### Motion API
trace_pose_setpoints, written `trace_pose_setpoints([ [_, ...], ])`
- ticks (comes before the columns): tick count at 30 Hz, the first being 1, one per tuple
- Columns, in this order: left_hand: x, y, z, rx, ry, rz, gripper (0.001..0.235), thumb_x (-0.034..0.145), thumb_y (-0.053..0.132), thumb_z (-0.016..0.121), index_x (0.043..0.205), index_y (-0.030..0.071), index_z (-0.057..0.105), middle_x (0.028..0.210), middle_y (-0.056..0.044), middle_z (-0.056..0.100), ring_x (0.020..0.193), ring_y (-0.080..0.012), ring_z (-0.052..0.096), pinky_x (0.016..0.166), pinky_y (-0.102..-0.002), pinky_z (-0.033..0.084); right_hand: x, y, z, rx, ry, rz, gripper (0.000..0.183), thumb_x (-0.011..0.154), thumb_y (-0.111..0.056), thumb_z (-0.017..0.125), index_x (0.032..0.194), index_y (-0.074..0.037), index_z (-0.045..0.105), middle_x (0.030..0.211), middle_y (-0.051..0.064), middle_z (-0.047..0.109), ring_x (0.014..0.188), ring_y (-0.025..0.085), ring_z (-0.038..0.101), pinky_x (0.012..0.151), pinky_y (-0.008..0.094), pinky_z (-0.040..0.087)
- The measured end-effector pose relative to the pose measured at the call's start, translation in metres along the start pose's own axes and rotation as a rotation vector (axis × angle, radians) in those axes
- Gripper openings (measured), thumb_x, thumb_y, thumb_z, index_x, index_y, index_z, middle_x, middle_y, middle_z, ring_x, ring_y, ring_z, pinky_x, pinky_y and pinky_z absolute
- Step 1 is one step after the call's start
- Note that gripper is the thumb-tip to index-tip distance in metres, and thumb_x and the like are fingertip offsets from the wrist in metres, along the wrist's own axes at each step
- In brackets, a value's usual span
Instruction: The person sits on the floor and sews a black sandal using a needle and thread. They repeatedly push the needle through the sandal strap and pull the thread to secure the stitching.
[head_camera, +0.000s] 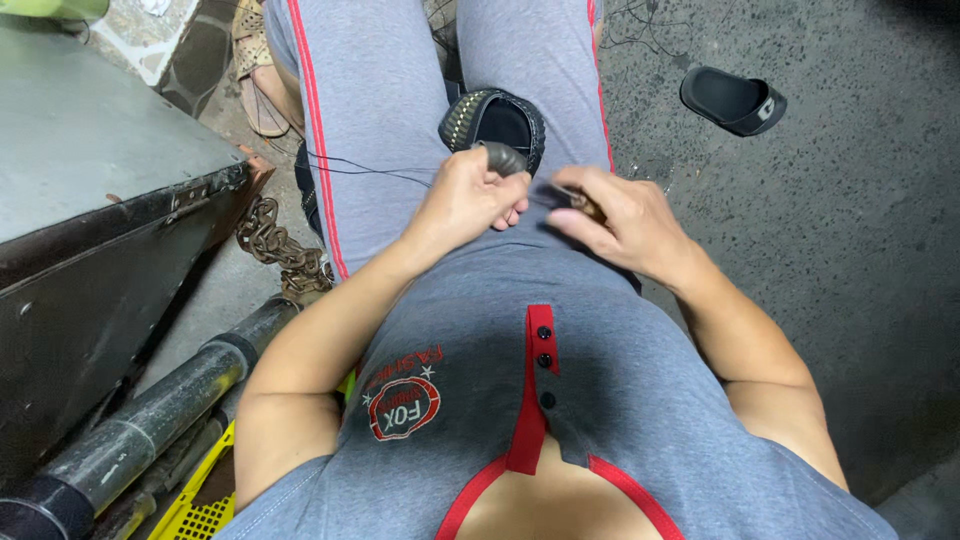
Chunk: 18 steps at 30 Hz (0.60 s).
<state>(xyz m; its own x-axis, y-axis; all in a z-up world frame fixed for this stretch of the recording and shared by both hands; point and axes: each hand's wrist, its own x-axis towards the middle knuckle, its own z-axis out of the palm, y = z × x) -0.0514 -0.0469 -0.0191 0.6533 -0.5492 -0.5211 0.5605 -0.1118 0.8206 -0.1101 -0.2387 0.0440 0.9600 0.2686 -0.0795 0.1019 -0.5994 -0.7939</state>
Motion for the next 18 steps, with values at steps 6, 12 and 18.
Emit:
trace_pose_setpoints([
  [6, -0.001, -0.008, -0.006, -0.208, 0.018, -0.021, 0.019, 0.091, 0.013, 0.055, 0.098, -0.004, 0.056, 0.065, -0.021, 0.066, 0.046, -0.0176, 0.066, 0.04, -0.023, 0.059, 0.003, -0.009, -0.008, -0.36, -0.175, 0.044, 0.027, 0.101, -0.026, 0.047, 0.123, -0.015, 0.058, 0.09, 0.014, 0.067, 0.076, 0.036, 0.067, 0.064, 0.048, 0.053],
  [12, -0.013, 0.007, -0.013, -0.085, 0.049, 0.042, 0.017, 0.092, 0.016, 0.054, 0.093, 0.0, 0.056, 0.068, -0.018, 0.067, 0.05, -0.0175, 0.066, 0.043, -0.024, 0.055, 0.014, -0.005, -0.034, 0.436, -0.005, 0.429, 0.027, 0.089, -0.015, 0.05, 0.113, -0.007, 0.061, 0.086, 0.012, 0.06, 0.07, 0.024, 0.052, 0.056, 0.036, 0.036],
  [18, -0.024, 0.025, -0.017, 0.214, 0.213, 0.572, 0.015, 0.094, 0.008, 0.06, 0.106, 0.0, 0.064, 0.116, -0.013, 0.055, 0.099, -0.0213, 0.06, 0.082, -0.029, 0.055, -0.012, 0.089, -0.119, 1.014, 0.703, 0.417, 0.033, 0.097, -0.038, 0.054, 0.123, -0.017, 0.053, 0.08, 0.0, 0.052, 0.048, 0.006, 0.041, 0.039, 0.021, 0.033],
])
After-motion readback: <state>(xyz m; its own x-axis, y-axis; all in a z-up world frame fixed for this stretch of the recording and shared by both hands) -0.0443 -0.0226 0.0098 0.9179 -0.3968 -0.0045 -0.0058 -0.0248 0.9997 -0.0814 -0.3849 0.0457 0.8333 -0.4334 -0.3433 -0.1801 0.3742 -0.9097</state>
